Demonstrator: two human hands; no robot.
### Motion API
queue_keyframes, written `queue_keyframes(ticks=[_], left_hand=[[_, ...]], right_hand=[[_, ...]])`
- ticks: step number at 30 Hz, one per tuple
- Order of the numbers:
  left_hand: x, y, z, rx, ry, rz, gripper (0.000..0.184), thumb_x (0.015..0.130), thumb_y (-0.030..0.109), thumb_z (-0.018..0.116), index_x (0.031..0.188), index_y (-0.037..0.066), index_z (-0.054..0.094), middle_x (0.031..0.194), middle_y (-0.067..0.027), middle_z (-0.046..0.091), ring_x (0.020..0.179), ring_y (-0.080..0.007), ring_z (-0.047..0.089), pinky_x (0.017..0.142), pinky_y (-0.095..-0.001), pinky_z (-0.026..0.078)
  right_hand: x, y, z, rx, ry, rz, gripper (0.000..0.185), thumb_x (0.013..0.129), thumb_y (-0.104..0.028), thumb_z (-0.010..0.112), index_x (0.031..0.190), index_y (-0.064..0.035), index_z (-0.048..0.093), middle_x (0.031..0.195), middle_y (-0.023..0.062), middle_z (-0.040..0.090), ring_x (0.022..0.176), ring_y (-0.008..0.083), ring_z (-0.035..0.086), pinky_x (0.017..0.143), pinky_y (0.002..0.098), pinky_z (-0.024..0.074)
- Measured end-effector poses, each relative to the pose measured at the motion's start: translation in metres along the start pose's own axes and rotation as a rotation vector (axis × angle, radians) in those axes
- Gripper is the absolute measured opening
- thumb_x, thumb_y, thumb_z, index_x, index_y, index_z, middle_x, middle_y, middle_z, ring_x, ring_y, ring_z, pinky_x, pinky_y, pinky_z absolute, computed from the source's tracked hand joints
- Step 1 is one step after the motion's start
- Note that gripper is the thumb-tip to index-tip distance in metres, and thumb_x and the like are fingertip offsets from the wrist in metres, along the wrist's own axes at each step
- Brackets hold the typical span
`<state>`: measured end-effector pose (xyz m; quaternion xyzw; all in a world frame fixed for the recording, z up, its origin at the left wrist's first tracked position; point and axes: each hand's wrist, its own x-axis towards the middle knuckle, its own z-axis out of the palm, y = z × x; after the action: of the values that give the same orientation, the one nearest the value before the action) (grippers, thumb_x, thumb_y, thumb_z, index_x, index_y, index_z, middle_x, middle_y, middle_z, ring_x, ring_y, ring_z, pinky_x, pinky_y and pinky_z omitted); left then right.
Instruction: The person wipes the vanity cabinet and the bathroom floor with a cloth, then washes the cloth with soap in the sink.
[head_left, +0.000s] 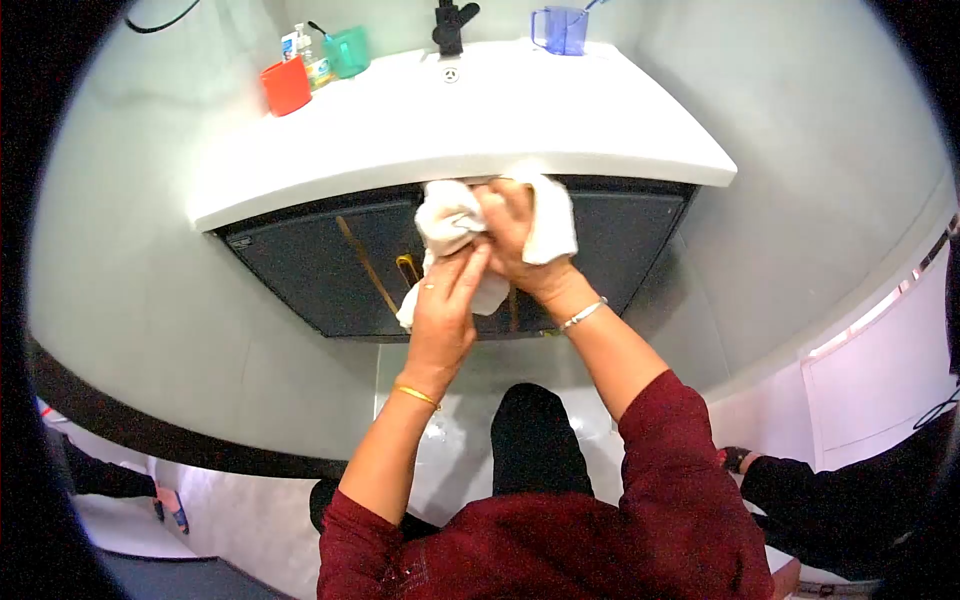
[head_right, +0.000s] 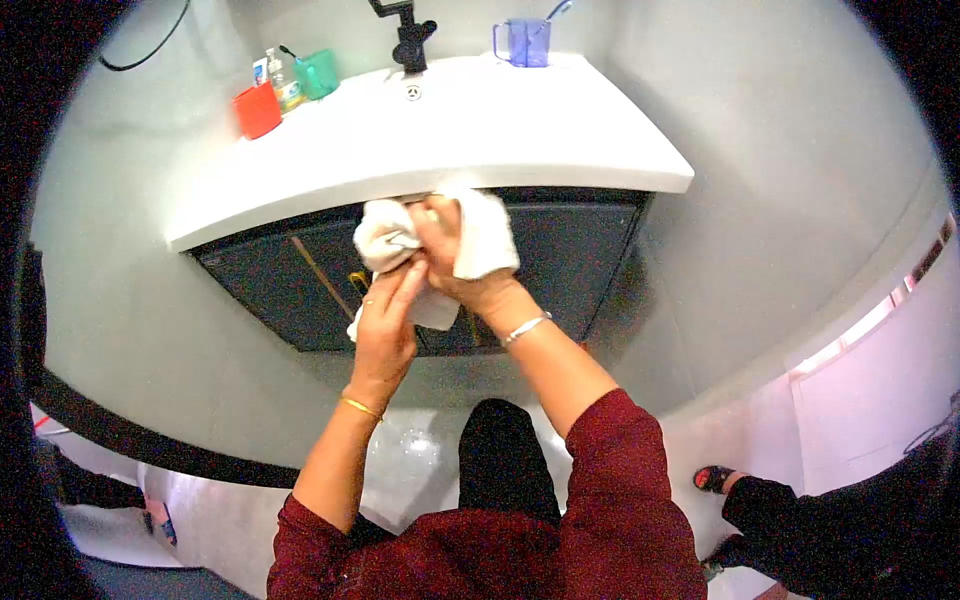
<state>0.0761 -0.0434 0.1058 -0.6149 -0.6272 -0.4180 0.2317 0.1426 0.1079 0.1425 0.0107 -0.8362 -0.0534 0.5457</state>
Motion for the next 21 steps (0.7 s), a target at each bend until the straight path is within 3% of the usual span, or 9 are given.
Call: queue_keyframes(ticks=[2,5,7,11,13,15,17,19,21], left_hand=[[0.016,-0.014,0.021,0.056,-0.062,0.074,0.058,0.068,-0.010,0.052,0.125,0.003,0.051,0.116,-0.0177,0.056,0.108,-0.0338,0.053,0.093,-0.0421,0.041],[0.005,-0.017,0.053,0.101,-0.067,0.131,0.046,0.077,0.003,0.053,0.123,0.005,0.053,0.109,-0.0145,0.058,0.101,-0.0297,0.056,0.088,-0.0402,0.044],[-0.014,-0.021,0.072,0.080,-0.180,0.113,0.045,0.078,0.005,0.052,0.123,0.006,0.052,0.108,-0.0131,0.058,0.101,-0.0282,0.055,0.089,-0.0393,0.043],[-0.077,-0.047,0.116,-0.027,-0.308,0.080,0.050,0.078,0.003,0.051,0.128,0.011,0.048,0.108,-0.0148,0.056,0.099,-0.0316,0.055,0.088,-0.0394,0.042],[-0.104,-0.051,0.117,-0.151,-0.537,-0.126,0.063,0.073,-0.009,0.051,0.132,0.011,0.044,0.117,-0.0174,0.054,0.104,-0.0370,0.053,0.089,-0.0417,0.044],[-0.125,-0.054,0.118,-0.395,-0.598,-0.278,0.069,0.068,-0.013,0.052,0.132,0.010,0.044,0.121,-0.0176,0.053,0.110,-0.0369,0.051,0.094,-0.0415,0.042],[-0.140,-0.053,0.115,-0.424,-0.527,-0.290,0.068,0.067,-0.013,0.052,0.131,0.009,0.046,0.122,-0.0179,0.053,0.113,-0.0365,0.050,0.096,-0.0411,0.041],[-0.131,-0.049,0.102,-0.418,-0.429,-0.269,0.066,0.067,-0.014,0.052,0.129,0.007,0.047,0.122,-0.0183,0.053,0.114,-0.0362,0.050,0.097,-0.0407,0.040],[-0.100,-0.041,0.075,-0.377,-0.320,-0.220,0.063,0.067,-0.014,0.051,0.127,0.005,0.049,0.121,-0.0187,0.053,0.114,-0.0357,0.050,0.097,-0.0404,0.040]], right_hand=[[-0.016,0.021,0.015,-0.010,0.103,0.070,0.049,0.064,-0.016,0.071,0.109,-0.0044,0.057,0.109,0.0135,0.053,0.097,0.0321,0.053,0.083,0.0424,0.0445],[-0.056,0.037,0.031,-0.119,0.274,0.041,0.044,0.066,-0.017,0.072,0.107,-0.0086,0.058,0.103,0.0136,0.051,0.095,0.0340,0.052,0.080,0.0434,0.0436],[-0.096,0.032,0.041,-0.294,0.297,0.199,0.034,0.069,-0.019,0.069,0.101,-0.0131,0.059,0.100,0.0096,0.051,0.092,0.0326,0.051,0.077,0.0455,0.0425],[-0.183,0.016,0.066,-0.361,0.018,0.370,0.025,0.072,-0.022,0.065,0.094,-0.0153,0.057,0.095,0.0088,0.049,0.091,0.0320,0.049,0.074,0.0450,0.0408],[-0.212,-0.002,0.074,-0.319,-0.251,0.492,0.025,0.069,-0.018,0.064,0.091,-0.0125,0.054,0.100,0.0119,0.051,0.093,0.0339,0.050,0.074,0.0454,0.0425],[-0.230,-0.017,0.077,-0.111,-0.376,0.521,0.029,0.068,-0.009,0.062,0.095,-0.0097,0.053,0.101,0.0145,0.051,0.096,0.0365,0.050,0.076,0.0458,0.0442],[-0.237,-0.025,0.079,0.070,-0.409,0.678,0.035,0.068,0.000,0.060,0.101,-0.0061,0.051,0.100,0.0194,0.049,0.095,0.0412,0.049,0.079,0.0450,0.0444],[-0.202,-0.034,0.066,0.234,-0.263,0.748,0.027,0.070,-0.001,0.058,0.096,-0.0025,0.050,0.092,0.0197,0.047,0.085,0.0402,0.048,0.074,0.0437,0.0424],[-0.168,-0.029,0.057,0.166,-0.113,0.572,0.026,0.070,-0.001,0.057,0.095,0.0003,0.049,0.090,0.0196,0.046,0.083,0.0390,0.048,0.074,0.0418,0.0421]])
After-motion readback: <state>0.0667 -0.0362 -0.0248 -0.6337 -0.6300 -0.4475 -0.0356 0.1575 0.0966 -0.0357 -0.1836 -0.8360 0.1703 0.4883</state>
